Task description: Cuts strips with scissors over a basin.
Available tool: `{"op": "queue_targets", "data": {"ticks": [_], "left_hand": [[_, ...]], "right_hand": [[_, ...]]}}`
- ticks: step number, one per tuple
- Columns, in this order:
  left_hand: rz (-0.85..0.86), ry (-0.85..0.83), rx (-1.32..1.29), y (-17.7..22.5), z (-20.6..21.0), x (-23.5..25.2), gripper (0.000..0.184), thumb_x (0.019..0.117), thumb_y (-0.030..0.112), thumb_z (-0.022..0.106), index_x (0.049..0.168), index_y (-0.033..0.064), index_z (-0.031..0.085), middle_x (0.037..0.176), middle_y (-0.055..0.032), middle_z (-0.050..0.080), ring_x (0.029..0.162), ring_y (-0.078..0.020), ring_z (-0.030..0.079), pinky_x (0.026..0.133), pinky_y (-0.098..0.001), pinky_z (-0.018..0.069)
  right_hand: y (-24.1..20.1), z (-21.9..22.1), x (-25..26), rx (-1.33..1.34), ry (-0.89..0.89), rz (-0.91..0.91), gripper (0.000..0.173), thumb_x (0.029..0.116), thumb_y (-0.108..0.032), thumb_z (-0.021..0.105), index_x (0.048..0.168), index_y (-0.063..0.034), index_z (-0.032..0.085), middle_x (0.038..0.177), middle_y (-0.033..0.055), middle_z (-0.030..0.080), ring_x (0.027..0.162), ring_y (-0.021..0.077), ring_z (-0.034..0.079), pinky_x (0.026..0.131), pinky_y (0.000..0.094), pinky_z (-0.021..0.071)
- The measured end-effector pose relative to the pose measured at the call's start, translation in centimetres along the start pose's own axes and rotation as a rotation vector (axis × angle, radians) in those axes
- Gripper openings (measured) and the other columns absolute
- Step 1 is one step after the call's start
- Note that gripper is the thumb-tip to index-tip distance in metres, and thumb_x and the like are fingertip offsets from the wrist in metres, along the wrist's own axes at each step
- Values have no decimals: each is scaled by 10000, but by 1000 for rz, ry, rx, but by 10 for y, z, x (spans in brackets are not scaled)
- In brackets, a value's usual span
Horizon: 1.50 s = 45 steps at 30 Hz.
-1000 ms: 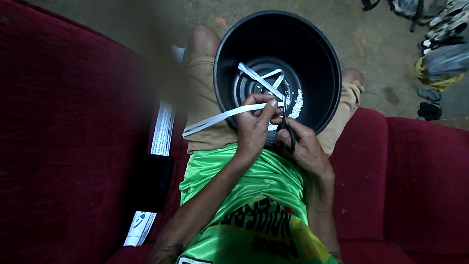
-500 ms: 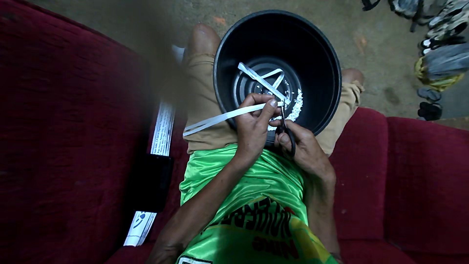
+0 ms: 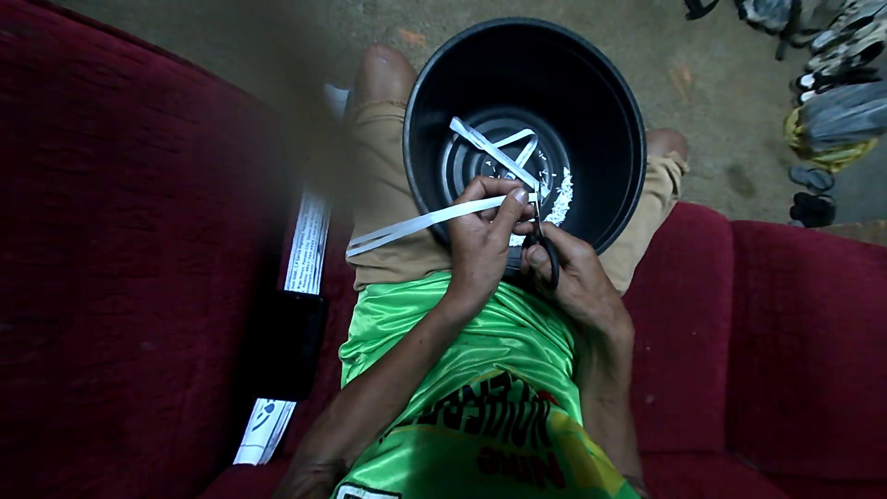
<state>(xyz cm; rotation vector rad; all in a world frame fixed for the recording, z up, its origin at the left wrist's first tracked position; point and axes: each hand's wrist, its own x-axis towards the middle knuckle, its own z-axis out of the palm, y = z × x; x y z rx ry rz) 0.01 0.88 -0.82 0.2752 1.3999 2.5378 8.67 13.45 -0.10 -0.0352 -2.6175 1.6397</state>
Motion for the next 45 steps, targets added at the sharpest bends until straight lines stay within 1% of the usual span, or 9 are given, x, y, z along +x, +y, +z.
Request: {"op": "queue_targets", "data": {"ticks": [2, 6, 8, 11, 13, 28, 35, 40, 45], "left_hand": [[0, 2, 0, 0, 0, 0, 60, 994, -29, 596, 1053, -19, 598, 887, -93, 691, 761, -159, 714, 730, -314, 635], [3, -3, 25, 2, -1, -2, 65, 1003, -2, 600, 1067, -7, 609, 904, -102, 702, 775, -168, 717, 749, -323, 631], [-26, -27, 71, 8, -1, -7, 84, 1027, 50, 595, 1109, 40, 607, 921, -68, 696, 779, -134, 712, 745, -283, 622], [-28, -25, 77, 10, 0, -8, 84, 1029, 59, 594, 1112, 51, 608, 924, -59, 696, 767, -126, 712, 716, -270, 624], [-23, -23, 78, 10, 0, -8, 83, 1029, 59, 593, 1110, 49, 608, 927, -60, 693, 768, -126, 708, 722, -270, 621], [-45, -36, 74, 8, 1, -9, 88, 1021, 38, 600, 1108, 39, 609, 928, -65, 678, 747, -120, 696, 712, -264, 621], [-22, -36, 90, 7, -1, -9, 77, 1031, 60, 592, 1104, 51, 614, 939, -56, 688, 778, -120, 699, 741, -274, 616], [2, 29, 37, 2, 0, -1, 61, 1001, 0, 603, 1061, -10, 611, 887, -85, 687, 754, -153, 702, 709, -306, 629], [-4, 31, 29, 1, 1, -1, 65, 990, -14, 610, 1054, -21, 609, 887, -91, 680, 745, -154, 697, 698, -303, 629]], "right_hand": [[-1, 0, 0, -34, 20, -10, 356, 1045, -379, 550, 1243, -99, 646, 738, -32, 586, 552, 56, 506, 486, 220, 456], [-3, 2, -1, 18, 44, 10, 308, 1047, -319, 559, 1242, -100, 657, 727, -14, 581, 534, 76, 508, 465, 228, 453], [-2, 1, -2, 29, 17, 32, 374, 1043, -398, 549, 1267, -114, 647, 730, -18, 585, 527, 77, 505, 458, 235, 452], [-2, 0, -2, 9, -30, 35, 493, 1024, -528, 523, 1298, -132, 627, 757, -38, 583, 535, 62, 489, 461, 236, 442], [-1, 0, -2, -2, -31, 21, 505, 1024, -537, 516, 1289, -121, 627, 747, -40, 584, 527, 58, 484, 462, 234, 442], [-2, 0, 1, -18, 1, 17, 427, 1030, -473, 543, 1230, -107, 633, 711, -39, 580, 509, 59, 479, 453, 226, 429], [-3, 2, 0, 1, 39, 2, 313, 1047, -327, 559, 1235, -95, 652, 725, -16, 579, 533, 72, 504, 468, 226, 452], [-1, 2, -3, -16, -32, -2, 491, 1029, -503, 531, 1293, -101, 632, 761, -32, 585, 577, 66, 519, 508, 246, 479], [-1, 2, -1, -23, -24, -4, 485, 1028, -518, 526, 1255, -103, 634, 728, -38, 584, 533, 60, 496, 472, 233, 452]]}}
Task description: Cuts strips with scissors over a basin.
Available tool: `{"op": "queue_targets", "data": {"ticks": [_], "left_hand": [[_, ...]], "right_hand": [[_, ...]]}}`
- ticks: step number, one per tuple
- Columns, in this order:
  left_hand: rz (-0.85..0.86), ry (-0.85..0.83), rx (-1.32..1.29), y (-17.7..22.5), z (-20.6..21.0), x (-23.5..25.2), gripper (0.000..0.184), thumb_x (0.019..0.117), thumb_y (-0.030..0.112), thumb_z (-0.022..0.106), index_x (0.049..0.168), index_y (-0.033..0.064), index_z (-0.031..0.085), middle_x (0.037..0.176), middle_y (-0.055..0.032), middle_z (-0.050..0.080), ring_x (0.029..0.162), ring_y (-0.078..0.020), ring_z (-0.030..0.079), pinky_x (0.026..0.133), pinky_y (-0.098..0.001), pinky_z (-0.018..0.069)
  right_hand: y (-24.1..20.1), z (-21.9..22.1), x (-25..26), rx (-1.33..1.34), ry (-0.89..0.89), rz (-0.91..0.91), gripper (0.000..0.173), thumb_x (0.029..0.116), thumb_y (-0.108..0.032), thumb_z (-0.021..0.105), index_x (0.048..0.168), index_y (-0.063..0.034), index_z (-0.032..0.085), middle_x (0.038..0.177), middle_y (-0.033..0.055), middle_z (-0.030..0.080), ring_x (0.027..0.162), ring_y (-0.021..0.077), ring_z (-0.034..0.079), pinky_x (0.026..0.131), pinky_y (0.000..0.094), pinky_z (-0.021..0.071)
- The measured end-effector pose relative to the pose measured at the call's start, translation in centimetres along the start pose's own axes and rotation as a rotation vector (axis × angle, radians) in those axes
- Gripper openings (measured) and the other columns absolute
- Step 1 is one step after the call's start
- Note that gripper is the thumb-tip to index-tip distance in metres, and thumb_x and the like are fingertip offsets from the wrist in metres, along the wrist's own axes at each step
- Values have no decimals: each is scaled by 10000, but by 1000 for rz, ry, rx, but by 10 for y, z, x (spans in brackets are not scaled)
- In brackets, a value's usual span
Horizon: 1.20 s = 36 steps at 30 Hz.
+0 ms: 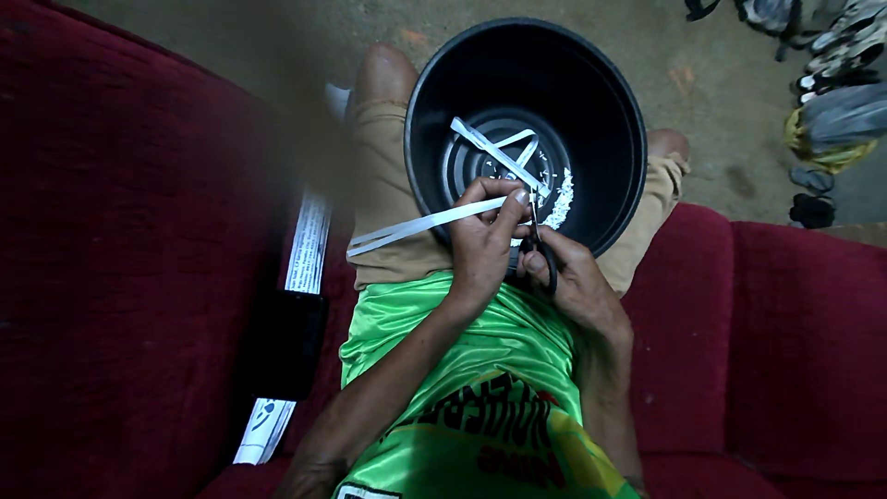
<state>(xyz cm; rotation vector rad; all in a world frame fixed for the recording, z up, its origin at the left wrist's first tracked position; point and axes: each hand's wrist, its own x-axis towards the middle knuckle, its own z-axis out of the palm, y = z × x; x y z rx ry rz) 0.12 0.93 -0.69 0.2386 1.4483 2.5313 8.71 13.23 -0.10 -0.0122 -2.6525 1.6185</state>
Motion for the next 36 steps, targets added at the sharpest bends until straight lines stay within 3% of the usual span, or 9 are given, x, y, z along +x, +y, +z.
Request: {"op": "queue_targets", "data": {"ticks": [5, 12, 19, 25, 36], "left_hand": [[-20, -69, 36, 5, -2, -10, 83, 1019, 44, 606, 1101, 37, 614, 910, -63, 659, 723, -110, 660, 676, -241, 594], [-22, -60, 35, 5, -1, -10, 84, 1016, 36, 608, 1100, 36, 616, 919, -70, 665, 728, -119, 673, 682, -251, 605], [-10, -58, 60, 5, -3, -9, 79, 1023, 51, 603, 1101, 48, 613, 928, -58, 674, 769, -120, 690, 717, -267, 616], [-4, -12, -9, 0, 0, -2, 62, 997, -11, 602, 1058, -21, 609, 880, -100, 675, 735, -159, 697, 676, -302, 631], [9, -46, -3, -1, 1, -4, 70, 999, 6, 614, 1066, -15, 619, 877, -97, 659, 702, -138, 651, 656, -269, 589]], "right_hand": [[0, 0, 0, 9, 11, 16, 448, 1028, -499, 537, 1230, -111, 636, 731, -37, 589, 525, 57, 490, 464, 226, 440], [0, 0, 0, 21, 21, 17, 407, 1034, -464, 541, 1216, -113, 640, 721, -32, 582, 514, 66, 484, 452, 230, 432], [-2, 2, -1, 37, 62, 3, 304, 1040, -306, 577, 1242, -93, 658, 722, -12, 585, 531, 76, 509, 468, 233, 458], [-1, -1, -3, 27, -8, 30, 506, 1004, -543, 562, 1271, -119, 632, 729, -40, 581, 547, 57, 504, 488, 233, 460], [0, 0, 2, -3, 12, -5, 399, 1036, -463, 538, 1187, -108, 638, 719, -34, 581, 525, 62, 496, 459, 231, 440]]}}
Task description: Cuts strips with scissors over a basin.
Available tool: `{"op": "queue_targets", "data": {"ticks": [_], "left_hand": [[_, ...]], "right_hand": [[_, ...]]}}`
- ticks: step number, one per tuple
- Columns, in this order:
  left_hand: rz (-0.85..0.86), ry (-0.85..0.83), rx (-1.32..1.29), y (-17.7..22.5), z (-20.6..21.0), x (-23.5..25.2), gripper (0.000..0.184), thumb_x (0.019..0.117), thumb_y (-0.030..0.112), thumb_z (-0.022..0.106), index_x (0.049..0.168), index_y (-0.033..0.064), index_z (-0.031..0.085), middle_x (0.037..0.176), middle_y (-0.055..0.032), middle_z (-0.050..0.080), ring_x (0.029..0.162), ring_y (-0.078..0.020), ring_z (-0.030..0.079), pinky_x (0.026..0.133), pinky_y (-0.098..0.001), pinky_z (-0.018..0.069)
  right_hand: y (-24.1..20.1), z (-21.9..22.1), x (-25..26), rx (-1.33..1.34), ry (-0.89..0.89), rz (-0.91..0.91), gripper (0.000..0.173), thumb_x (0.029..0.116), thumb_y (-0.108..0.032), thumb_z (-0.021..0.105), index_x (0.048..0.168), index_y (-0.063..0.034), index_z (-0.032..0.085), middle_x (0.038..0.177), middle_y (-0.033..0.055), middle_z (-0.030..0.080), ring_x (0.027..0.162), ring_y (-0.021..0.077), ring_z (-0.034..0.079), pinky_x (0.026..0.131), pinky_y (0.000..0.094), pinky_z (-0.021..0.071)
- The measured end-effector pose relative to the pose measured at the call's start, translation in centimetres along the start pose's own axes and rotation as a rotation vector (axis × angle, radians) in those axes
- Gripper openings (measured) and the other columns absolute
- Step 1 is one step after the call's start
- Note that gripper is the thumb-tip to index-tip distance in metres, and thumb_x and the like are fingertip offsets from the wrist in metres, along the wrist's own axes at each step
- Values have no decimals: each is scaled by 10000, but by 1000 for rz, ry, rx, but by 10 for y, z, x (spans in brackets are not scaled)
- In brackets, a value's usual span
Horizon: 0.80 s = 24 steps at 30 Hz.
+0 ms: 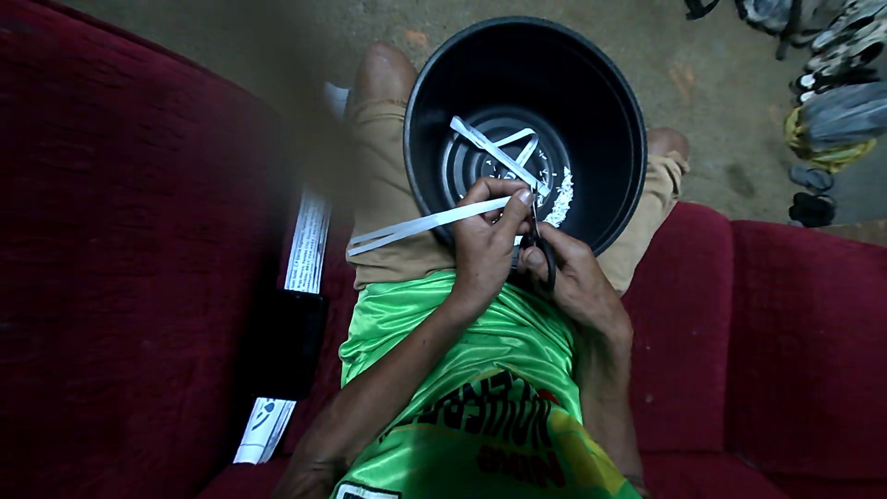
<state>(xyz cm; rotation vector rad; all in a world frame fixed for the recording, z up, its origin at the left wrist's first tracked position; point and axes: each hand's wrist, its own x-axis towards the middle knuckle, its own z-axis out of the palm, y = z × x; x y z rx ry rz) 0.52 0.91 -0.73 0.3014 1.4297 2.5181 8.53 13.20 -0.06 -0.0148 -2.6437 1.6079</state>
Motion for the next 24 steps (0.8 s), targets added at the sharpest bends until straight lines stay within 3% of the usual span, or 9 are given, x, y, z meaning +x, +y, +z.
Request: {"op": "queue_targets", "data": {"ticks": [3, 9, 15, 18, 21, 24], "left_hand": [[-28, -28, 48, 6, -1, -6, 79, 1023, 63, 607, 1099, 46, 624, 890, -62, 650, 706, -104, 638, 659, -231, 572], [-22, -19, 50, 6, 0, -6, 77, 1020, 55, 609, 1095, 43, 622, 899, -64, 653, 707, -106, 641, 655, -231, 574], [-28, -19, 37, 4, 0, -5, 75, 1018, 47, 610, 1091, 36, 621, 887, -64, 652, 700, -106, 641, 655, -230, 576], [-14, -18, -1, -1, -3, 4, 69, 998, -2, 610, 1060, -31, 612, 866, -102, 663, 710, -153, 662, 671, -292, 602], [-47, -60, 24, 2, -8, 6, 75, 1005, 5, 601, 1079, -6, 599, 893, -82, 683, 754, -153, 703, 726, -314, 634], [-39, -54, 6, 3, -9, 9, 64, 994, -17, 611, 1058, -20, 604, 856, -98, 697, 731, -172, 713, 708, -331, 641]], "right_hand": [[-1, 0, 0, -3, 6, -2, 375, 1037, -440, 547, 1179, -106, 642, 720, -40, 582, 529, 54, 494, 465, 220, 438], [-1, 0, -1, 14, 2, 2, 411, 1031, -473, 547, 1191, -104, 633, 739, -37, 595, 523, 56, 489, 461, 221, 436], [-1, 0, 0, 2, 15, -11, 360, 1044, -420, 546, 1172, -98, 641, 732, -32, 584, 541, 58, 505, 474, 220, 447], [0, 0, 0, -1, 28, -13, 337, 1045, -392, 556, 1173, -93, 645, 727, -22, 583, 539, 66, 509, 472, 231, 455], [0, -1, -2, 0, 28, -5, 366, 1047, -385, 546, 1234, -84, 636, 741, -18, 593, 553, 69, 519, 484, 238, 468], [2, -2, -2, 26, 23, 23, 421, 1043, -431, 539, 1282, -96, 631, 733, -12, 589, 536, 87, 511, 472, 257, 466]]}}
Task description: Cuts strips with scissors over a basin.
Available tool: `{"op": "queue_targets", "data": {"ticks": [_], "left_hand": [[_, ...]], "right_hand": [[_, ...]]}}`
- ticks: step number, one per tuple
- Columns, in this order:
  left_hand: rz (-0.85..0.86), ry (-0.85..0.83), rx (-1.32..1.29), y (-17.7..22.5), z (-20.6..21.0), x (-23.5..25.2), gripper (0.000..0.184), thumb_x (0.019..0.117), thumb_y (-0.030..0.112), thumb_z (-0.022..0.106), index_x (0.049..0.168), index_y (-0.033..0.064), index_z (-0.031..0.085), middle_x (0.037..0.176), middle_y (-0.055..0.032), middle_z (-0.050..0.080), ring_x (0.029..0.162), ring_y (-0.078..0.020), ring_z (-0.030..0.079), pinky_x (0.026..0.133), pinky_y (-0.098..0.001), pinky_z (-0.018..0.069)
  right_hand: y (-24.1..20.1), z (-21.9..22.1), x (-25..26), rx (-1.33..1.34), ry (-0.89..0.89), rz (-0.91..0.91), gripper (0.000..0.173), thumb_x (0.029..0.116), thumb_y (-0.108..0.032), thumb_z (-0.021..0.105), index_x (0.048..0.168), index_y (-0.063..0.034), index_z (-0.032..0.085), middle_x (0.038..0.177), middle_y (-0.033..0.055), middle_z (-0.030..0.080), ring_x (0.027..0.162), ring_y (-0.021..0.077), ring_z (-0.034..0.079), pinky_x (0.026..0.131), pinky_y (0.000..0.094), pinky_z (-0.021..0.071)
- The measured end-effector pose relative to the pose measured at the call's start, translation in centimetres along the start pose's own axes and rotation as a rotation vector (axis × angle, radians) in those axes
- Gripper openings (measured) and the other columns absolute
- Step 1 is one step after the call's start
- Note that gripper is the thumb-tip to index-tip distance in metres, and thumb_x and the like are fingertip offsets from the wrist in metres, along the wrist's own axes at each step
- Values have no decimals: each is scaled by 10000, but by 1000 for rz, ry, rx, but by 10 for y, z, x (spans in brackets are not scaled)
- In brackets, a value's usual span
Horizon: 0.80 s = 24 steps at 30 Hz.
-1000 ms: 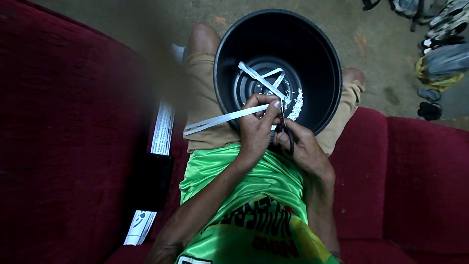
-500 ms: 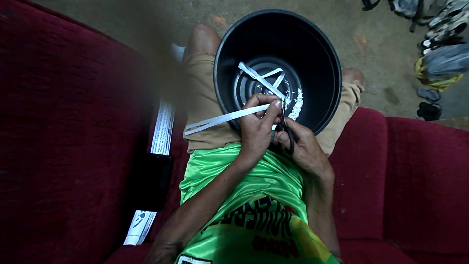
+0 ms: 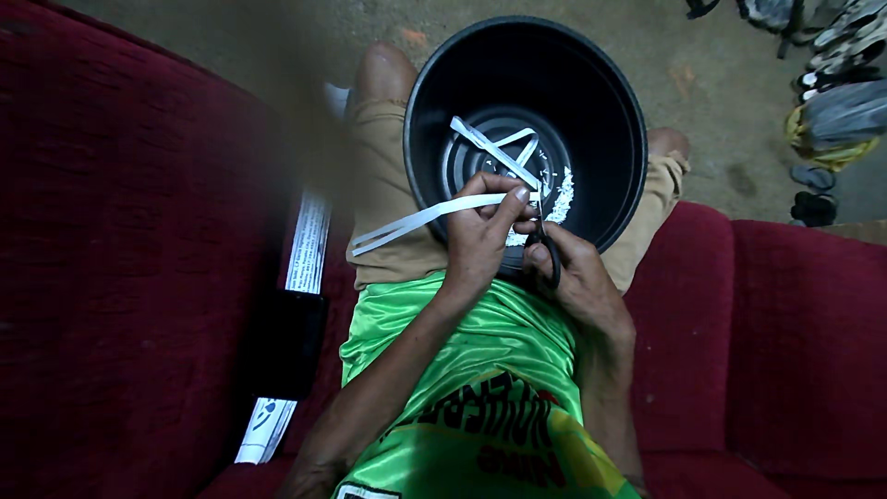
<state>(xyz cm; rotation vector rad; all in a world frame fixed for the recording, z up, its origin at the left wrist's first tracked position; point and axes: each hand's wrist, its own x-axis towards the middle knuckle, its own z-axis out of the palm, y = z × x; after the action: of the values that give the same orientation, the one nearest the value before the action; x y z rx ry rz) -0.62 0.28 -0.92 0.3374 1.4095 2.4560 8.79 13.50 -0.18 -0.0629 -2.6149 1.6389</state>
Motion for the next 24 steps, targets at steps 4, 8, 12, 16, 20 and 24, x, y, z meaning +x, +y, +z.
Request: {"op": "queue_targets", "data": {"ticks": [4, 8, 12, 16, 20, 24], "left_hand": [[-11, -19, 62, 5, 0, -8, 76, 1016, 36, 613, 1092, 33, 607, 908, -66, 697, 774, -137, 713, 750, -288, 627], [-4, -1, 92, 5, 2, -11, 66, 1017, 51, 616, 1083, 48, 610, 960, -65, 702, 810, -143, 722, 776, -303, 629], [10, 20, 87, 6, 3, -11, 63, 1021, 59, 613, 1084, 53, 612, 965, -61, 703, 827, -148, 727, 781, -303, 630], [22, 39, 69, 5, 3, -10, 68, 1021, 56, 611, 1089, 47, 613, 971, -63, 699, 824, -151, 727, 763, -301, 635], [21, 43, 65, 4, 3, -10, 71, 1018, 52, 617, 1088, 48, 611, 958, -64, 703, 813, -148, 724, 773, -305, 630], [28, 40, 58, 3, 4, -8, 66, 1008, 28, 620, 1073, 30, 611, 949, -70, 701, 808, -149, 725, 761, -303, 634]], "right_hand": [[-1, 0, 0, 7, 4, -1, 410, 1046, -426, 535, 1273, -98, 634, 728, -17, 583, 531, 81, 499, 465, 248, 450], [-2, 1, 1, -21, 18, -16, 412, 1051, -428, 525, 1274, -100, 637, 736, -23, 583, 541, 77, 507, 481, 247, 464], [-3, 1, 0, 11, 26, 4, 363, 1048, -379, 548, 1269, -109, 648, 735, -15, 581, 540, 81, 516, 473, 241, 467], [-3, 0, -3, 11, -19, 23, 414, 1037, -426, 553, 1305, -122, 635, 746, -23, 595, 555, 74, 519, 489, 243, 468], [-2, 0, -3, 9, -44, 33, 460, 1030, -478, 538, 1313, -127, 627, 754, -32, 588, 542, 67, 497, 469, 234, 444], [-2, -1, 0, -32, -34, 17, 440, 1035, -454, 533, 1299, -114, 627, 744, -34, 589, 538, 66, 500, 474, 239, 452]]}}
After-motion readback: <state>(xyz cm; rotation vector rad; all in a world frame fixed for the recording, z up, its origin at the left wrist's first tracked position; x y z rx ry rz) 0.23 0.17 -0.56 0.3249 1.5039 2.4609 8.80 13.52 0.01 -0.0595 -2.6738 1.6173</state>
